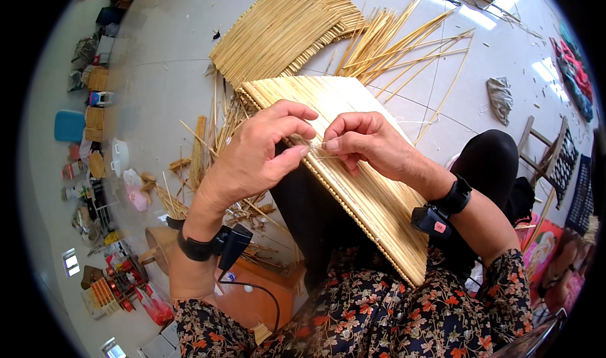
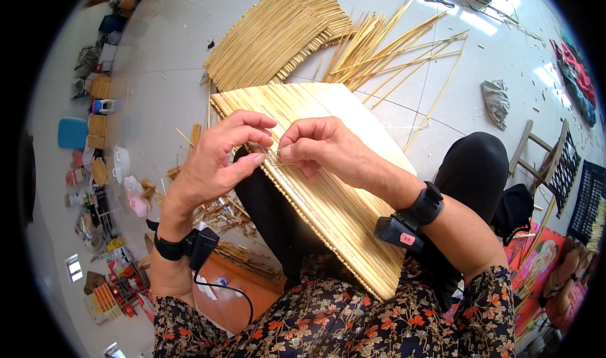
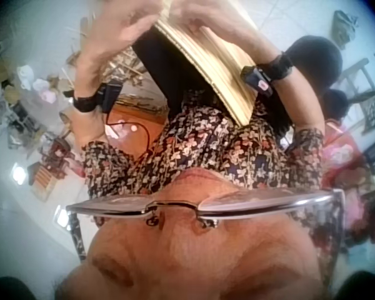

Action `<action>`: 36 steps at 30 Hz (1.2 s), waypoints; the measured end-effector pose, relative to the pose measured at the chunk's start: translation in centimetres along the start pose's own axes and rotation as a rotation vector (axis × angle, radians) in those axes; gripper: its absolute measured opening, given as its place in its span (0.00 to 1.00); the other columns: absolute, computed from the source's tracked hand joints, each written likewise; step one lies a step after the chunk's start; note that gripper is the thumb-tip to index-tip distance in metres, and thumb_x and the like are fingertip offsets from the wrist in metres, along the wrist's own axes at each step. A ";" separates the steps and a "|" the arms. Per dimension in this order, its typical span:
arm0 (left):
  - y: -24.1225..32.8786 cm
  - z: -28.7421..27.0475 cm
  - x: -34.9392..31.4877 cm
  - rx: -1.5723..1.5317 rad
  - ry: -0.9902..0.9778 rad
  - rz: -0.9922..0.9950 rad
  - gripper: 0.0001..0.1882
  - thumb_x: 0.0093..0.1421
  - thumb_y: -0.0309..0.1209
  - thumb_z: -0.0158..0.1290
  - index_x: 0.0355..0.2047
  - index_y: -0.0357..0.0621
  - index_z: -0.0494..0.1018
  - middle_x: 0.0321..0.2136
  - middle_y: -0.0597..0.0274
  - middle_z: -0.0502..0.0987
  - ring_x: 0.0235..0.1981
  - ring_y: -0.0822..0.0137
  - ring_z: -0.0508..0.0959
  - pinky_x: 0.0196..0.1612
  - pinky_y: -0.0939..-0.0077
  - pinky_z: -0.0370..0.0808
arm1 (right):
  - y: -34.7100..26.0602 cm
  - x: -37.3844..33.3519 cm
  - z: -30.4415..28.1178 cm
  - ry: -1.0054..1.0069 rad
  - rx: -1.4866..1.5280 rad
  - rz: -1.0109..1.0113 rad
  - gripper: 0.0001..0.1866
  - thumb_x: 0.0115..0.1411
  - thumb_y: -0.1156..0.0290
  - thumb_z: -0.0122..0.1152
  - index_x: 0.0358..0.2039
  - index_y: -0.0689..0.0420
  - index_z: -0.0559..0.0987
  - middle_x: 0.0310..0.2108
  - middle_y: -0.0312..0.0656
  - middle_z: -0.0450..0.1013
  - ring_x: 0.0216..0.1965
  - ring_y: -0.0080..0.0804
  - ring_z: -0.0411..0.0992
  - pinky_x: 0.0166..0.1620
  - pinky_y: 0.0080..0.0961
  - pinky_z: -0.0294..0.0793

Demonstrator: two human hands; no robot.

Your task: The person threads a thin straw strip through a larger bamboo or straw mat by hand and trims the excess length using a small hand tool.

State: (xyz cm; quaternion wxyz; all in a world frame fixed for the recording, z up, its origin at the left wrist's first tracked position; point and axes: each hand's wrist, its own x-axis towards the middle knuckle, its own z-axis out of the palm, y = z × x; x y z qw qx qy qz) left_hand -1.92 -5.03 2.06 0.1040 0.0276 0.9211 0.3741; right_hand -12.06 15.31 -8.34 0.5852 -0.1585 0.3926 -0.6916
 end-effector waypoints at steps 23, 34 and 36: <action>1.0 1.3 -0.2 0.027 0.166 -0.021 0.03 0.54 0.19 0.57 0.28 0.35 0.74 0.38 0.58 0.78 0.38 0.60 0.80 0.42 0.70 0.77 | -0.2 -0.1 0.5 -0.054 -0.058 -0.026 0.06 0.67 0.73 0.62 0.37 0.60 0.84 0.24 0.30 0.73 0.24 0.13 0.68 0.29 0.13 0.69; -0.7 1.5 -0.9 0.043 0.176 0.088 0.03 0.58 0.19 0.59 0.32 0.38 0.78 0.38 0.62 0.78 0.41 0.62 0.80 0.65 0.57 0.71 | -0.4 0.2 -0.1 -0.006 -0.090 0.058 0.09 0.70 0.69 0.59 0.39 0.60 0.83 0.24 0.32 0.75 0.24 0.14 0.71 0.29 0.16 0.72; -0.9 1.6 -1.0 0.006 0.182 0.085 0.03 0.58 0.19 0.60 0.33 0.39 0.78 0.39 0.63 0.78 0.41 0.62 0.80 0.69 0.53 0.65 | -0.9 0.3 0.3 0.006 -0.065 0.069 0.09 0.70 0.68 0.59 0.40 0.59 0.83 0.23 0.32 0.75 0.23 0.15 0.72 0.27 0.16 0.71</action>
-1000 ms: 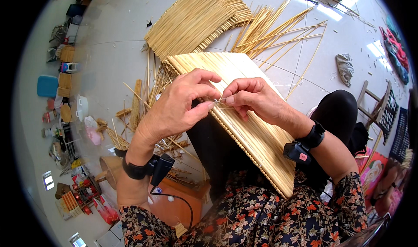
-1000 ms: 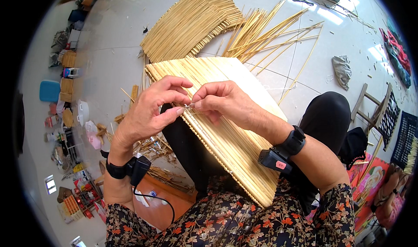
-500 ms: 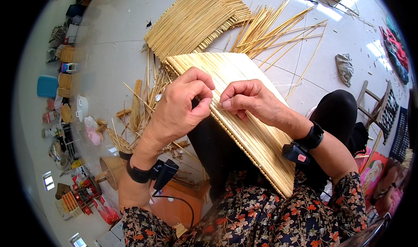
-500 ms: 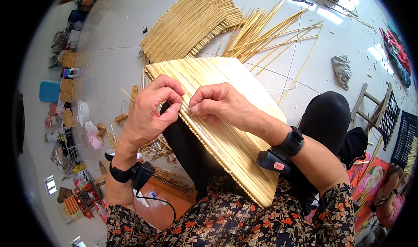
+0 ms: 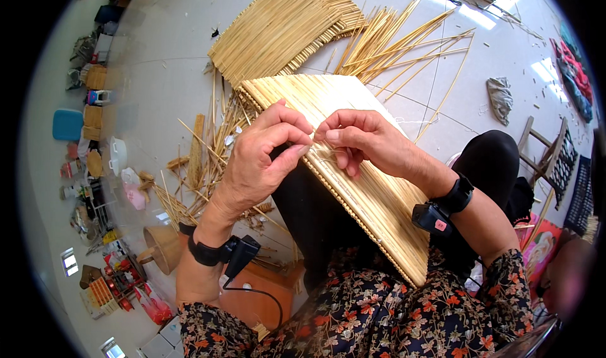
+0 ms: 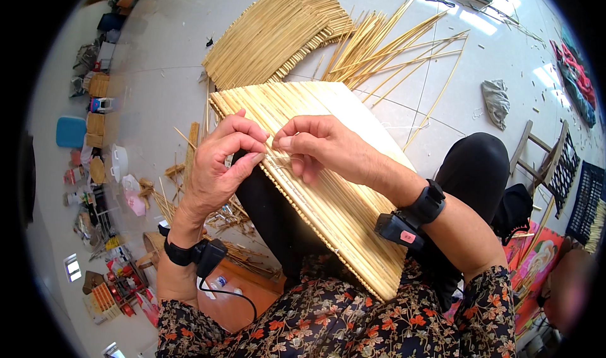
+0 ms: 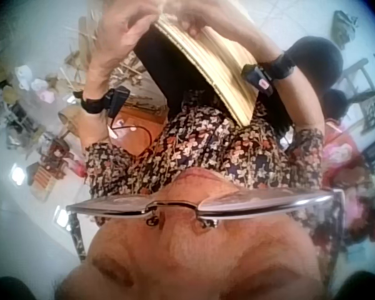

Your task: The person threads a thin straw strip through a larger bamboo or straw mat by hand and trims the excess length using a small hand tool.

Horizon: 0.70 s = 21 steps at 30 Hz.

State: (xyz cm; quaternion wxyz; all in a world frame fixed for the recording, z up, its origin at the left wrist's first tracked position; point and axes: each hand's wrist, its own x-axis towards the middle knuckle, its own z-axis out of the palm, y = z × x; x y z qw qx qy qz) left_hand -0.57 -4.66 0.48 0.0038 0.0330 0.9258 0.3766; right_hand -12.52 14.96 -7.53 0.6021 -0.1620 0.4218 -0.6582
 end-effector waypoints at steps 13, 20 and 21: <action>0.3 -0.2 0.1 -0.040 0.007 -0.058 0.04 0.58 0.19 0.59 0.34 0.36 0.78 0.40 0.60 0.78 0.40 0.63 0.80 0.46 0.71 0.77 | -0.1 0.4 1.8 0.091 -0.276 -0.180 0.05 0.64 0.71 0.62 0.35 0.60 0.80 0.22 0.29 0.73 0.23 0.10 0.66 0.27 0.16 0.65; 0.5 -0.3 0.2 -0.043 -0.007 -0.057 0.03 0.60 0.20 0.57 0.35 0.34 0.77 0.40 0.58 0.78 0.40 0.62 0.80 0.45 0.71 0.77 | -0.7 0.1 1.9 0.096 -0.170 -0.112 0.04 0.64 0.74 0.59 0.35 0.60 0.80 0.22 0.30 0.73 0.22 0.13 0.68 0.25 0.16 0.65; 0.6 -0.4 0.2 -0.041 -0.015 -0.061 0.03 0.60 0.20 0.57 0.35 0.35 0.77 0.40 0.58 0.77 0.40 0.62 0.80 0.45 0.71 0.77 | -0.6 0.1 1.9 0.096 -0.152 -0.108 0.04 0.65 0.74 0.59 0.35 0.60 0.79 0.22 0.30 0.73 0.22 0.13 0.68 0.25 0.16 0.65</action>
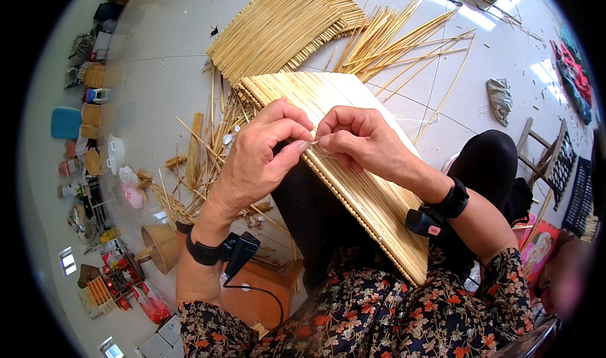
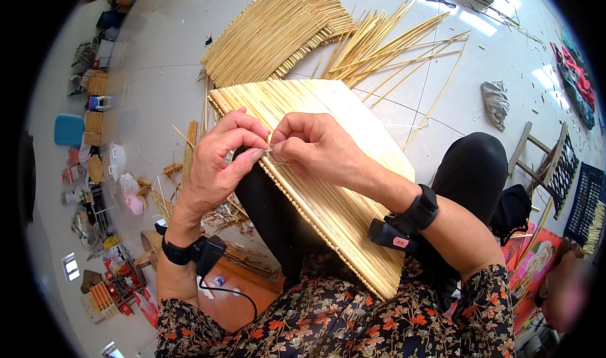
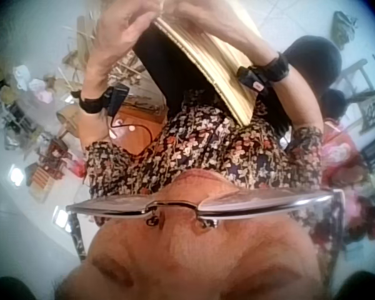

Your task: The person threads a thin straw strip through a larger bamboo or straw mat by hand and trims the excess length using a small hand tool.

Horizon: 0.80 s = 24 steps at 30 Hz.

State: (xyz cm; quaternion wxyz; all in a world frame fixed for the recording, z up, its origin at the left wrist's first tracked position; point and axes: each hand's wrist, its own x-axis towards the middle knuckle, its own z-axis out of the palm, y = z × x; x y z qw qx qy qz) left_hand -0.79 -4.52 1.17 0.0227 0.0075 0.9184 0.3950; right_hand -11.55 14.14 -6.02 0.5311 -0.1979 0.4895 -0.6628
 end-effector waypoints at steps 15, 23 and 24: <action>0.2 -0.1 -0.1 -0.031 -0.016 -0.083 0.03 0.60 0.21 0.56 0.35 0.36 0.76 0.41 0.59 0.77 0.43 0.62 0.77 0.50 0.70 0.73 | -0.3 0.2 -0.3 -0.028 0.065 0.120 0.05 0.67 0.70 0.60 0.36 0.57 0.79 0.22 0.30 0.74 0.20 0.13 0.69 0.22 0.14 0.64; -0.1 0.1 0.3 -0.003 -0.011 -0.010 0.03 0.58 0.20 0.57 0.34 0.35 0.76 0.39 0.58 0.77 0.40 0.62 0.80 0.44 0.71 0.77 | 0.8 0.3 -0.2 0.011 0.163 0.022 0.05 0.67 0.70 0.59 0.37 0.57 0.79 0.21 0.28 0.71 0.20 0.13 0.68 0.23 0.15 0.63; 0.0 0.1 0.3 0.000 -0.010 -0.013 0.03 0.58 0.20 0.57 0.33 0.35 0.76 0.39 0.58 0.77 0.40 0.62 0.80 0.44 0.70 0.77 | 0.6 0.3 -0.5 -0.007 0.162 0.032 0.05 0.67 0.69 0.58 0.37 0.57 0.79 0.20 0.28 0.71 0.19 0.13 0.67 0.23 0.15 0.63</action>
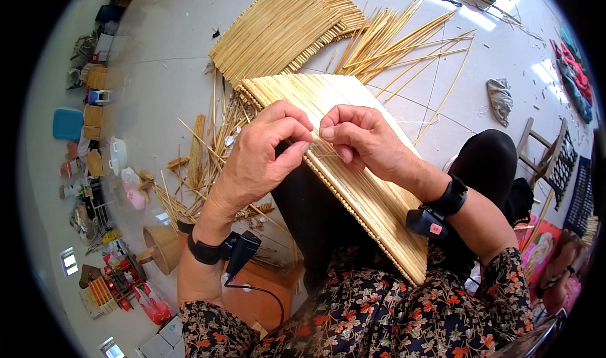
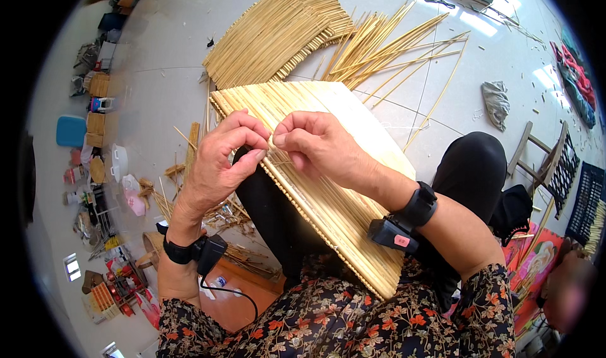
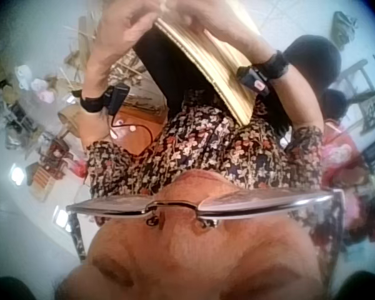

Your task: The person threads a thin straw strip through a larger bamboo or straw mat by hand and trims the excess length using a small hand tool.

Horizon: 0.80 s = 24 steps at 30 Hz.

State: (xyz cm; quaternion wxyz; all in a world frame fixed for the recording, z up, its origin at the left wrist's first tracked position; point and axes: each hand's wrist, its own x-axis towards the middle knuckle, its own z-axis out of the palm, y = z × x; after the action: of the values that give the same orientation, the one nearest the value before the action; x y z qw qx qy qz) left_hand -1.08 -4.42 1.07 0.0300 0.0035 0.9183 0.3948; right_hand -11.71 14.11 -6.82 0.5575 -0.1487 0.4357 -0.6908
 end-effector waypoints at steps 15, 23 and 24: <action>0.2 -0.1 0.1 -0.001 -0.036 -0.073 0.02 0.60 0.20 0.57 0.34 0.36 0.77 0.40 0.61 0.77 0.42 0.65 0.78 0.48 0.73 0.75 | 0.0 0.0 -0.7 -0.037 -0.096 0.091 0.06 0.65 0.68 0.63 0.36 0.56 0.80 0.21 0.30 0.73 0.18 0.13 0.68 0.22 0.14 0.64; 0.3 0.0 0.0 -0.021 -0.010 -0.063 0.03 0.58 0.20 0.56 0.33 0.35 0.76 0.39 0.60 0.77 0.41 0.64 0.78 0.47 0.72 0.75 | -0.4 -0.3 -0.4 -0.032 -0.080 0.108 0.05 0.66 0.68 0.63 0.36 0.56 0.81 0.22 0.28 0.72 0.19 0.12 0.68 0.22 0.13 0.63; 0.2 0.1 0.0 -0.014 0.001 -0.047 0.03 0.58 0.20 0.56 0.33 0.35 0.76 0.39 0.59 0.78 0.40 0.63 0.79 0.45 0.71 0.77 | -0.7 -0.3 -0.1 -0.020 -0.081 0.107 0.05 0.66 0.69 0.63 0.36 0.56 0.80 0.21 0.28 0.72 0.20 0.12 0.68 0.22 0.13 0.63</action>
State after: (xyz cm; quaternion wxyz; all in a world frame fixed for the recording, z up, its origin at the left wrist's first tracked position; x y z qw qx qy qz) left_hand -1.05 -4.24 1.15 0.0388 -0.0184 0.9154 0.4002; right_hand -12.08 14.46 -6.25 0.5914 -0.1545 0.4651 -0.6403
